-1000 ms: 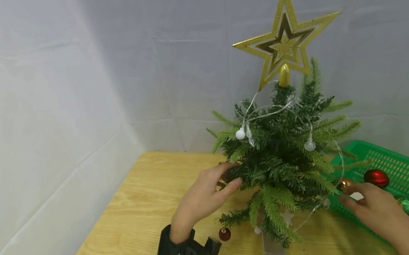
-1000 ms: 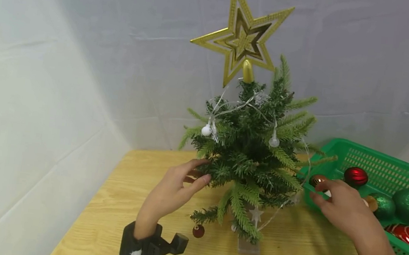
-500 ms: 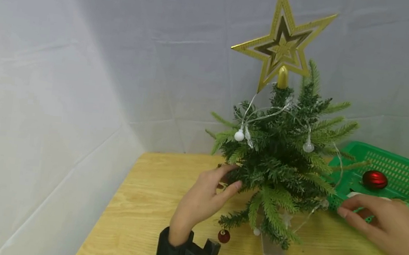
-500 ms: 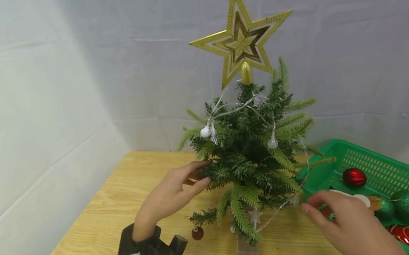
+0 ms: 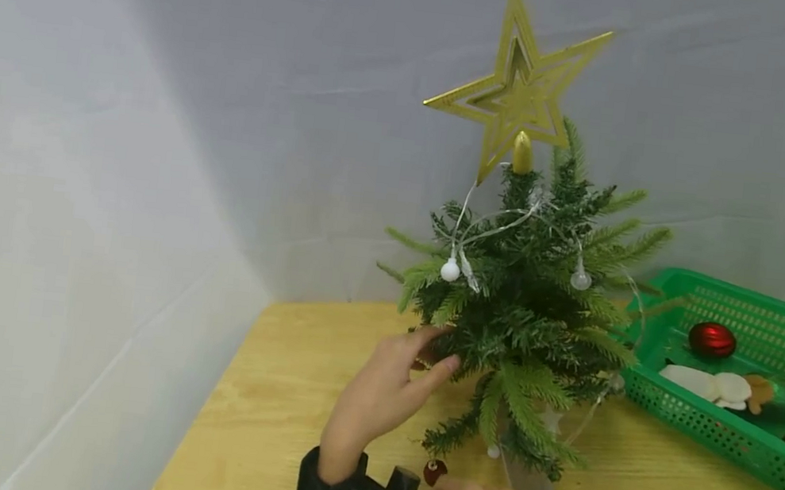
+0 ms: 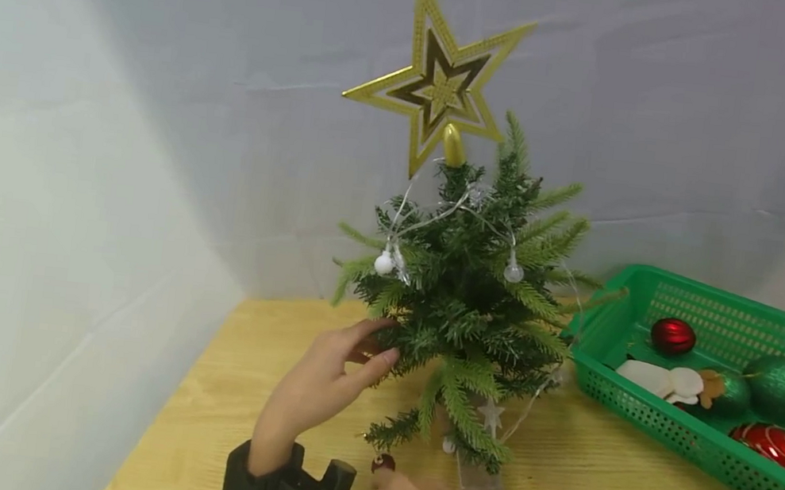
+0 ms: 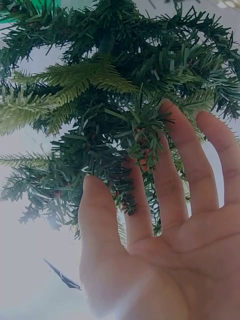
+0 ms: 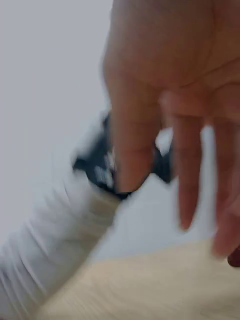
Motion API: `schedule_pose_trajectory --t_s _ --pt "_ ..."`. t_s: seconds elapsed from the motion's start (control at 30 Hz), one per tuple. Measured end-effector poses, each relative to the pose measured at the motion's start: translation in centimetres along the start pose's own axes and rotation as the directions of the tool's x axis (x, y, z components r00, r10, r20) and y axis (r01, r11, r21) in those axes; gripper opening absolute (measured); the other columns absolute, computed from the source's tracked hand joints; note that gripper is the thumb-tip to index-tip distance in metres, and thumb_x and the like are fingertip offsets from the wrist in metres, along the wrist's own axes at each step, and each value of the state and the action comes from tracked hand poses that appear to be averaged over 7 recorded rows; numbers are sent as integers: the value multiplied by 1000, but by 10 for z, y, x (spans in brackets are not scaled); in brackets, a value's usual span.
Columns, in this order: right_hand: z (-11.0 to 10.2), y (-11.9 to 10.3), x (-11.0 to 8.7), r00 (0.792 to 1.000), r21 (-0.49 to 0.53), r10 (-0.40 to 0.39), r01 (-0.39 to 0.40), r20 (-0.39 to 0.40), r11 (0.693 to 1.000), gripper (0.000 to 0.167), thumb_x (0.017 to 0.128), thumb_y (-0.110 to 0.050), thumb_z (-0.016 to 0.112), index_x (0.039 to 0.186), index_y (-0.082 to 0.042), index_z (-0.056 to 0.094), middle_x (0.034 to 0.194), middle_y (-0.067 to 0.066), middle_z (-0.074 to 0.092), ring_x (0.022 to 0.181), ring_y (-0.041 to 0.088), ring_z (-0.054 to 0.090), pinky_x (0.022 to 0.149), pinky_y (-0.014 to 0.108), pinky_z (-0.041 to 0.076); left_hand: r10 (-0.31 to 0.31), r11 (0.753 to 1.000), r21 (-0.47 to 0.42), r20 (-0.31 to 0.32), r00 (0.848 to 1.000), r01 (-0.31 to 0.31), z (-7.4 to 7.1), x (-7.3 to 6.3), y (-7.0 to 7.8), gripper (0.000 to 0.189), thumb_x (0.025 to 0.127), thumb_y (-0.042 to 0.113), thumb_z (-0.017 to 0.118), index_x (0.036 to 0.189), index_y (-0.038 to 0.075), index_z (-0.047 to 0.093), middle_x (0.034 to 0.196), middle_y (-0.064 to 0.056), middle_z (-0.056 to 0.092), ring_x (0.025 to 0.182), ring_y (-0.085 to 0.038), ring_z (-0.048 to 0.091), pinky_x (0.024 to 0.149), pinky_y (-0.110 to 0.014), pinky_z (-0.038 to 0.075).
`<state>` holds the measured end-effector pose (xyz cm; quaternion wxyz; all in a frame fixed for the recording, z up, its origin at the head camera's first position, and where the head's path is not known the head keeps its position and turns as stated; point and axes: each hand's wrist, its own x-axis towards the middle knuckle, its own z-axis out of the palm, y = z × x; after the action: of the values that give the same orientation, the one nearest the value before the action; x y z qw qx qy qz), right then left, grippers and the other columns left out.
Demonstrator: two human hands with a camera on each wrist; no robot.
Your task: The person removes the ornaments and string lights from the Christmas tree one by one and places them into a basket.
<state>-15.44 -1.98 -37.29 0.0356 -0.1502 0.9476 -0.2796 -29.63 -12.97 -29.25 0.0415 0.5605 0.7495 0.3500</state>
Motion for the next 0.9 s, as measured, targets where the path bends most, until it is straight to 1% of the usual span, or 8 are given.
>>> schedule_pose_trajectory --t_s 0.1,0.2,0.27,0.37,0.5,0.63,0.73,0.9 --pt "2 2 11 985 -30 173 -174 -18 984 35 91 -43 65 101 -10 72 101 2 60 78 9 59 56 28 51 -11 1000 -10 4 1000 11 1 -1 -1 46 103 28 49 141 4 46 123 -12 62 103 -22 63 91 -37 51" --pt "2 4 14 971 -7 236 -236 -48 972 34 90 -39 68 106 -10 72 100 5 61 77 14 60 58 30 51 -6 1000 -4 4 1000 6 2 -2 0 45 103 28 50 141 4 47 121 -11 63 101 -21 64 90 -37 51" --pt "8 15 17 977 30 209 -207 -42 978 36 90 -40 67 113 -12 70 103 4 61 73 10 59 61 30 51 2 1000 3 7 1000 -2 2 -2 0 46 103 28 50 141 3 47 120 -11 64 101 -21 64 89 -37 51" --pt "31 52 29 989 165 148 -143 -17 976 46 91 -50 63 127 -23 62 120 1 57 69 1 58 65 28 51 10 1000 -1 10 1000 -10 2 -1 0 47 103 29 49 141 3 46 124 -12 62 102 -22 64 90 -39 51" --pt "55 90 42 992 331 129 -120 -7 936 53 88 -60 60 133 -33 54 142 -2 45 73 -2 60 69 28 52 13 1000 -18 5 1000 -13 2 -1 -1 47 103 31 48 141 2 46 127 -14 60 104 -23 63 91 -39 50" --pt "38 62 34 990 421 138 -111 -34 900 47 93 -41 64 135 -20 55 139 3 46 75 4 60 65 30 51 15 1000 -20 10 1000 -15 1 0 -1 47 103 30 48 141 2 46 125 -14 61 103 -23 64 91 -38 51" --pt "23 42 26 993 430 99 -65 -58 900 49 96 -34 62 137 -11 51 135 4 46 76 4 58 64 28 51 16 1000 -21 13 1000 -16 1 0 -1 47 103 28 49 141 2 46 125 -13 61 102 -23 64 90 -37 51" --pt "23 41 25 993 398 -6 54 -119 916 62 95 -38 62 142 -1 44 130 6 43 76 1 54 63 23 49 26 999 -20 24 999 -26 -1 0 -1 47 103 27 50 141 1 46 128 -15 59 102 -24 64 88 -37 52"
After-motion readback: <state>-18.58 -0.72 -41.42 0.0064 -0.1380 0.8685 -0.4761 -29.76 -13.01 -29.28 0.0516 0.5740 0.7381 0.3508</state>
